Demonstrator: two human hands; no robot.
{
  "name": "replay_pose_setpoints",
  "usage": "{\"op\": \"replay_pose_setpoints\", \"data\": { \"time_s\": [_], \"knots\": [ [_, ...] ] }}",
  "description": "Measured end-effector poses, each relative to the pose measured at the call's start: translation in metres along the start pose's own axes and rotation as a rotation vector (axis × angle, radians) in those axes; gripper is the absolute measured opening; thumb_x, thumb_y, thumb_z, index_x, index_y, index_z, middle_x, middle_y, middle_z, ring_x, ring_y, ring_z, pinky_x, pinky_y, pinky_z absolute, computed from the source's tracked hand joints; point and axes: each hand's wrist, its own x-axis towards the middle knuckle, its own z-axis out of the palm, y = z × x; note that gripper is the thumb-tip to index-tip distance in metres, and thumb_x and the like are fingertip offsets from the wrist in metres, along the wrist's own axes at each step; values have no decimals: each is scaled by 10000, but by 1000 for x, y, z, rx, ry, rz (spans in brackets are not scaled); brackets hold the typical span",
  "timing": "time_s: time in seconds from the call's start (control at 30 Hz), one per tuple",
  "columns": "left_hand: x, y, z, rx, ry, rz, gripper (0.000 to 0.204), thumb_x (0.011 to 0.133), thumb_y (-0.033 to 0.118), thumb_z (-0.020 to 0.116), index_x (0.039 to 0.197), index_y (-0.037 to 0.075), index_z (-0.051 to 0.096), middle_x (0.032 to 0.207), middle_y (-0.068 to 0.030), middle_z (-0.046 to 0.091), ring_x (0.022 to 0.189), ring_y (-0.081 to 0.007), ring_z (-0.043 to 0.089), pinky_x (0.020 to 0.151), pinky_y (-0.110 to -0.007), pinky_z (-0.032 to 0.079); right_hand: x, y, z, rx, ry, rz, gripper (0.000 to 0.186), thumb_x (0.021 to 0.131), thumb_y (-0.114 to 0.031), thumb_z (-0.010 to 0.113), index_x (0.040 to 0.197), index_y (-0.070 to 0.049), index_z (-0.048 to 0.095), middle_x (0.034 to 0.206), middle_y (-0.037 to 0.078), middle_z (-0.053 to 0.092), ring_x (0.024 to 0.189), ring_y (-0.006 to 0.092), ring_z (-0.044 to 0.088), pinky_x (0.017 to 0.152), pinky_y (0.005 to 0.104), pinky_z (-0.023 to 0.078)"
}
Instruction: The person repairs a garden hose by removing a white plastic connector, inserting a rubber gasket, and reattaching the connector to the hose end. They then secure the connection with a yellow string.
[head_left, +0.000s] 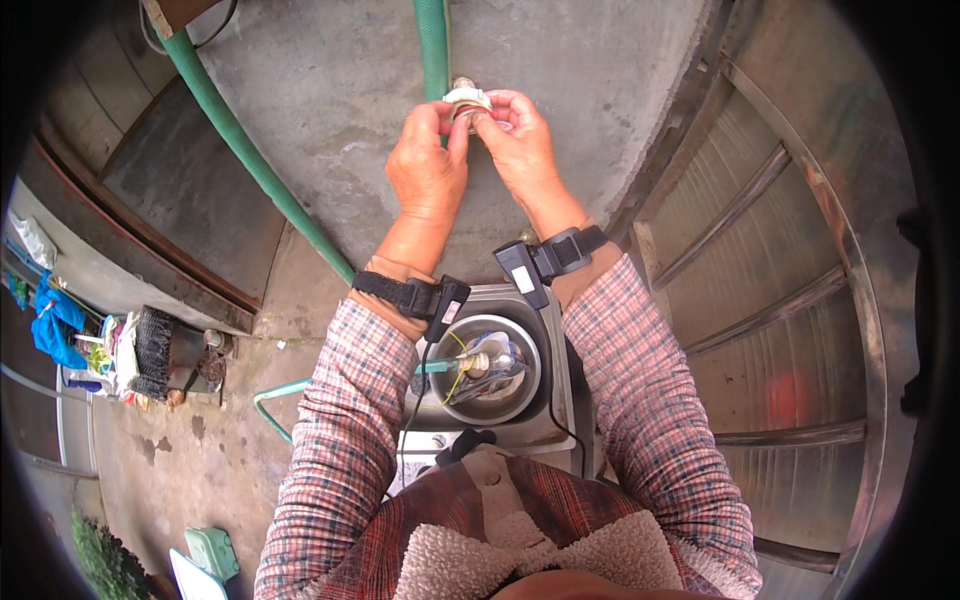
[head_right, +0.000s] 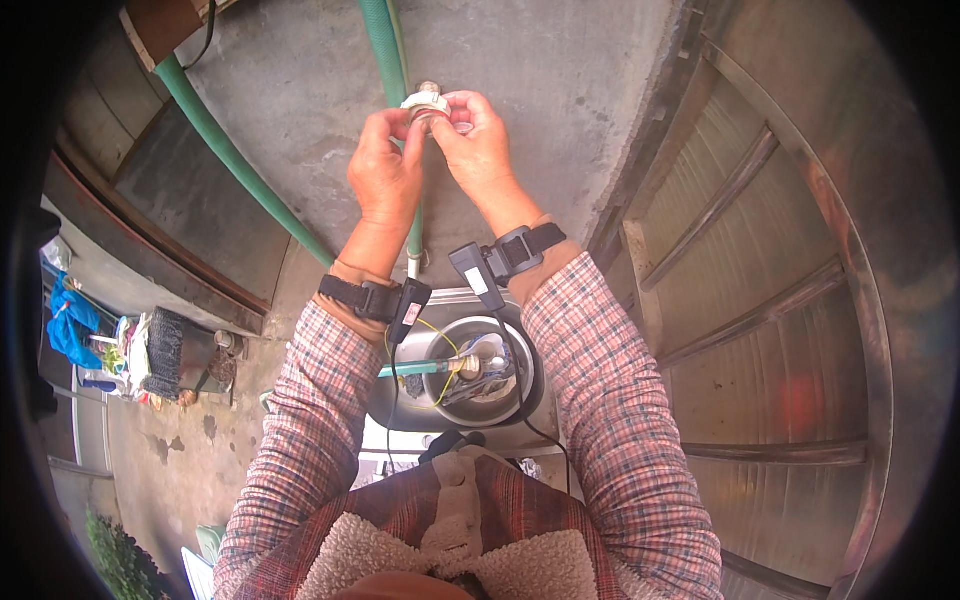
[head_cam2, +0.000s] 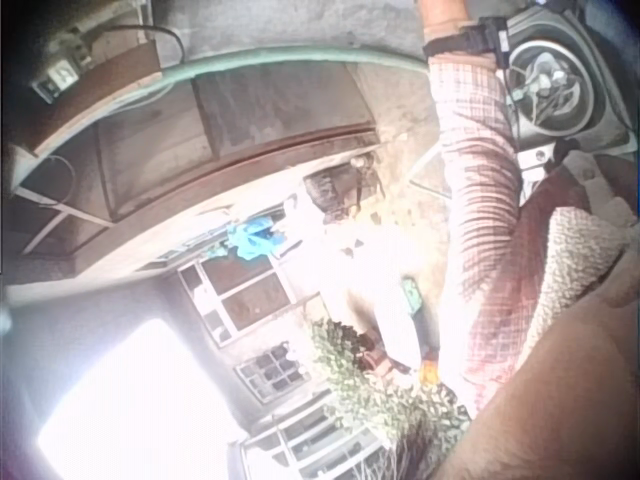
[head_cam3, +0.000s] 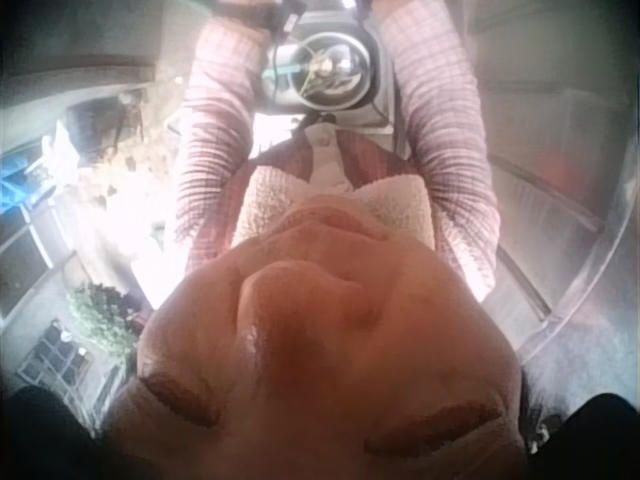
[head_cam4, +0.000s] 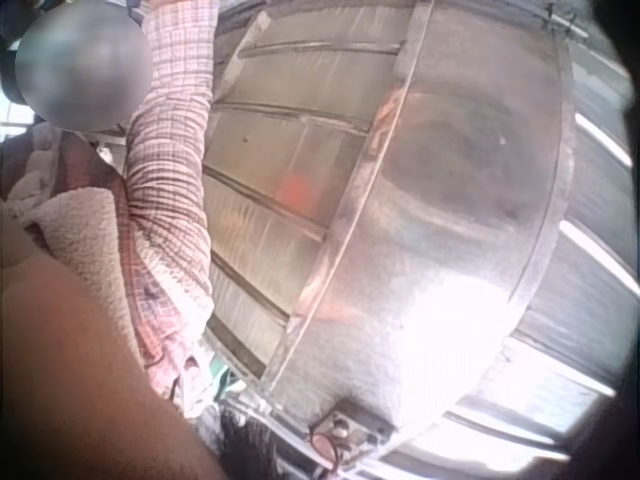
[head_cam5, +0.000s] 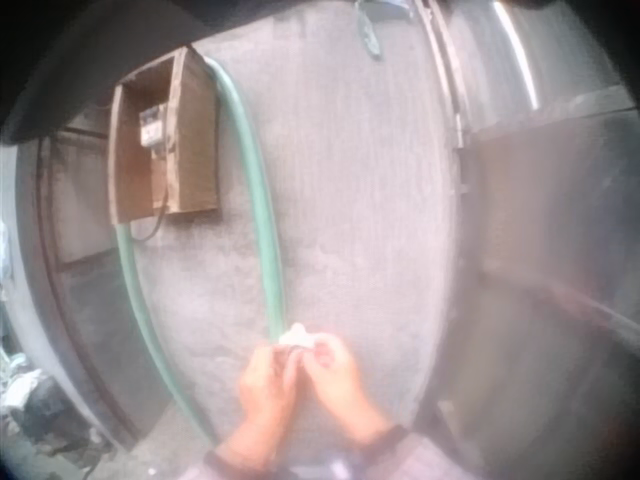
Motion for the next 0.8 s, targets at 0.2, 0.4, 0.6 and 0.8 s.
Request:
{"op": "replay_pose_setpoints", "data": {
  "time_s": [0.2, 0.4, 0.6, 0.8],
  "knots": [
    [9, -8, -10, -250, -130, -256, 274, 760, 149, 766, 976, 73, 616, 787, -16, 612, 592, -118, 527, 573, -291, 472, -2, -6, 4, -14, 37, 80, 267, 827, -87, 662, 1067, -32, 556, 922, 57, 611, 816, 119, 599, 716, 268, 503],
    [13, -12, -11, -142, -158, -171, 258, 776, 143, 740, 995, 76, 622, 870, -53, 634, 665, -163, 594, 605, -306, 491, -5, -15, 6, -56, 3, 74, 278, 828, -76, 655, 1076, -41, 536, 915, 52, 604, 816, 121, 593, 729, 270, 498],
    [12, -4, -9, 46, -59, 17, 207, 796, 185, 708, 972, 116, 624, 925, -58, 642, 785, -271, 654, 624, -372, 521, -4, -17, 4, -74, -32, 47, 284, 827, -76, 661, 1080, -42, 535, 914, 50, 609, 822, 118, 596, 731, 267, 498],
    [15, 1, -12, 151, -56, 79, 178, 787, 184, 708, 933, 143, 614, 907, -40, 633, 739, -277, 649, 604, -398, 518, -4, -20, 4, -115, -60, 39, 301, 852, -92, 657, 1119, -32, 531, 953, 50, 608, 846, 105, 584, 745, 247, 487]
  ]
}}
